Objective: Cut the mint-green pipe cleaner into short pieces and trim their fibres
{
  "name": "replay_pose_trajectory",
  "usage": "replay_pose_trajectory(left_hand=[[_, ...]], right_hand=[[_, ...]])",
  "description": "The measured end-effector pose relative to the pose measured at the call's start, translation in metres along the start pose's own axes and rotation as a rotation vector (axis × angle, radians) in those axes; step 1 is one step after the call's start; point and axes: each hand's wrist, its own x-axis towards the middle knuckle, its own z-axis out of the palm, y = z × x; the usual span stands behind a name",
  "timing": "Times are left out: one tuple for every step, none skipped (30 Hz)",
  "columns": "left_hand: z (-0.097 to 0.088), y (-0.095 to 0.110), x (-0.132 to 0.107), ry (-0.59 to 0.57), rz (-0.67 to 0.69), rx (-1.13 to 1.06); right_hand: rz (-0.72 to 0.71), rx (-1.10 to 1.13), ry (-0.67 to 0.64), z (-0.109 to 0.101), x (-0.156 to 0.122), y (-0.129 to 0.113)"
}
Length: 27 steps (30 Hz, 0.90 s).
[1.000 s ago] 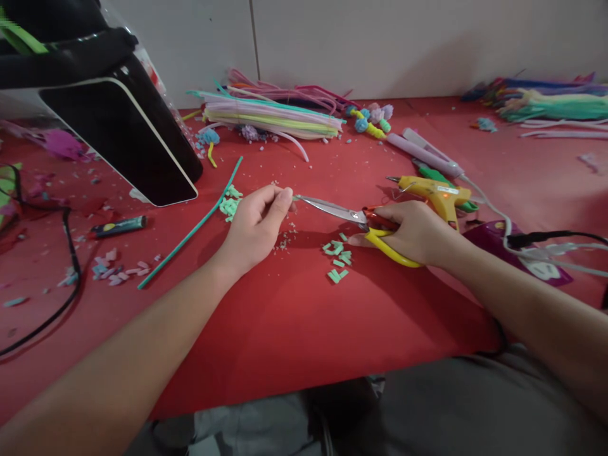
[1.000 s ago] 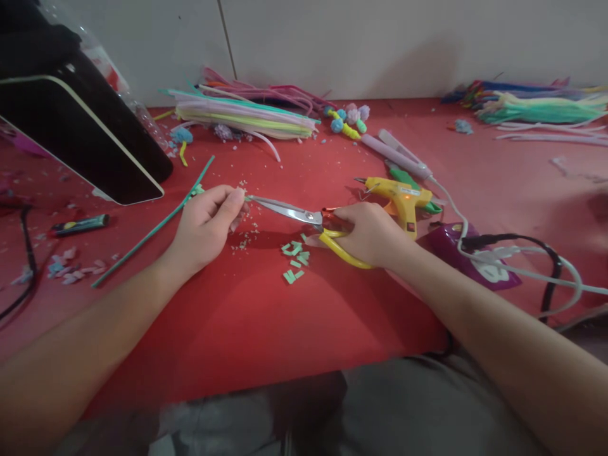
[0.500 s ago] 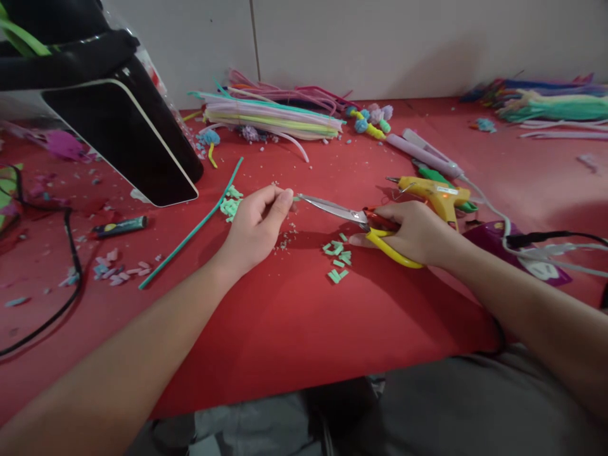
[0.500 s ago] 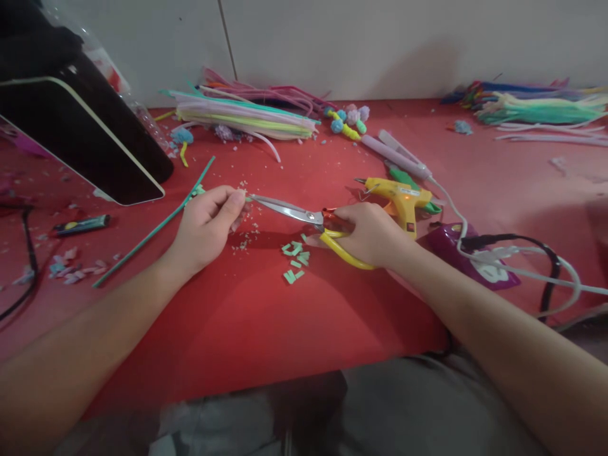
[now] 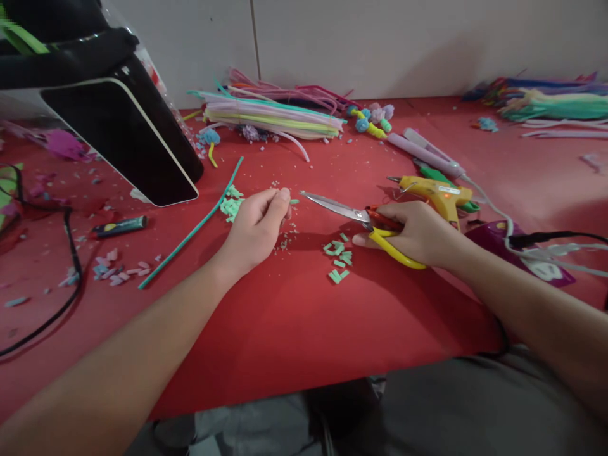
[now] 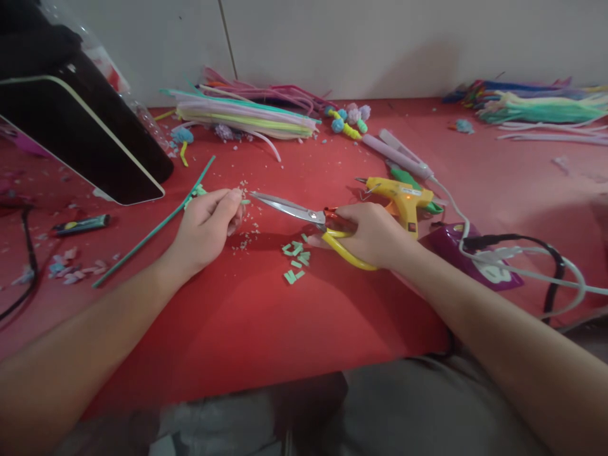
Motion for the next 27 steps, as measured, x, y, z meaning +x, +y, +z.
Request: replay_pose_trajectory(left_hand=[[0.0001,0.0001,0.0001,0.004,0.002,-0.001],[0.0002,0.0004,0.0002,0.006,0.002,-0.001],[0.0003,0.0009,0.0003,0.006,0.001,0.001],[0.0003,0.0015,0.0004,0.006,-0.001,0.003],[0.0003,0.0023,0.0004,0.004,-0.004,0.004],[0.0002,0.0031,0.0005,0.0,-0.006,0.005],[0.0001,0.004,0.0005,-0.002,-0.009,0.006],[0.0001,0.0049,0.0005,-0.004,-0.013,0.009],[0.0,0.0058,0.0004,-0.004,-0.018,0.012],[-0.0001,0.0066,0.0003,-0.005,-0.023,0.017],[-0.0001,0.0071,0.0002,-0.005,-0.029,0.02],[-0.0001,0.0075,0.0001,-0.005,-0.034,0.021],[-0.0002,0.0078,0.0001,-0.004,-0.037,0.02],[-0.0002,0.0078,0.0,-0.004,-0.037,0.018],[-0.0003,0.0079,-0.0001,-0.003,-0.036,0.017],[-0.0003,0.0079,-0.0001,-0.004,-0.035,0.017],[-0.0005,0.0079,-0.0002,-0.004,-0.033,0.018],[-0.0006,0.0081,-0.0002,-0.005,-0.032,0.02],[-0.0007,0.0083,-0.0003,-0.006,-0.031,0.02],[-0.0009,0.0084,-0.0003,-0.007,-0.031,0.021],[-0.0009,0.0085,-0.0003,-0.009,-0.031,0.021],[-0.0009,0.0084,-0.0004,-0.01,-0.03,0.02],[-0.0006,0.008,-0.0004,-0.011,-0.028,0.021],[-0.0002,0.0074,-0.0005,-0.011,-0.026,0.024],[0.0004,0.0068,-0.0006,-0.011,-0.023,0.029],[0.0009,0.0063,-0.0008,-0.011,-0.02,0.036],[0.0013,0.0063,-0.001,-0.012,-0.017,0.044]], right_hand=[[-0.002,-0.004,-0.002,-0.0001,0.0,0.0],[-0.006,-0.009,-0.003,-0.0001,0.0,0.0],[-0.01,-0.013,-0.001,-0.0001,0.0002,-0.0001],[-0.014,-0.015,0.003,0.0,0.0004,-0.0002],[-0.019,-0.014,0.008,0.0001,0.0006,-0.0004],[-0.022,-0.013,0.013,0.0003,0.0008,-0.0006],[-0.025,-0.013,0.015,0.0004,0.001,-0.0007],[-0.027,-0.016,0.014,0.0006,0.0012,-0.0007],[-0.028,-0.02,0.012,0.0008,0.0014,-0.0006],[-0.029,-0.025,0.01,0.0009,0.0015,-0.0005],[-0.032,-0.026,0.007,0.0009,0.0017,-0.0003],[-0.033,-0.026,0.005,0.0009,0.0018,-0.0001],[-0.035,-0.025,0.002,0.0008,0.002,0.0001],[-0.037,-0.024,-0.001,0.0007,0.0021,0.0002],[-0.04,-0.023,-0.002,0.0007,0.0023,0.0003],[-0.042,-0.024,-0.003,0.0007,0.0025,0.0004],[-0.044,-0.026,-0.002,0.0008,0.0028,0.0006],[-0.045,-0.027,0.0,0.0009,0.003,0.0009],[-0.046,-0.027,0.002,0.0011,0.0032,0.0012],[-0.045,-0.029,0.002,0.0014,0.0034,0.0016],[-0.043,-0.03,0.002,0.0016,0.0035,0.0019],[-0.042,-0.033,0.003,0.0017,0.0037,0.0022],[-0.042,-0.036,0.005,0.0019,0.0037,0.0023],[-0.043,-0.04,0.009,0.0019,0.0038,0.0023],[-0.042,-0.045,0.017,0.0018,0.0038,0.0021],[-0.04,-0.05,0.024,0.0017,0.0038,0.0018],[-0.036,-0.055,0.03,0.0016,0.0039,0.0015]])
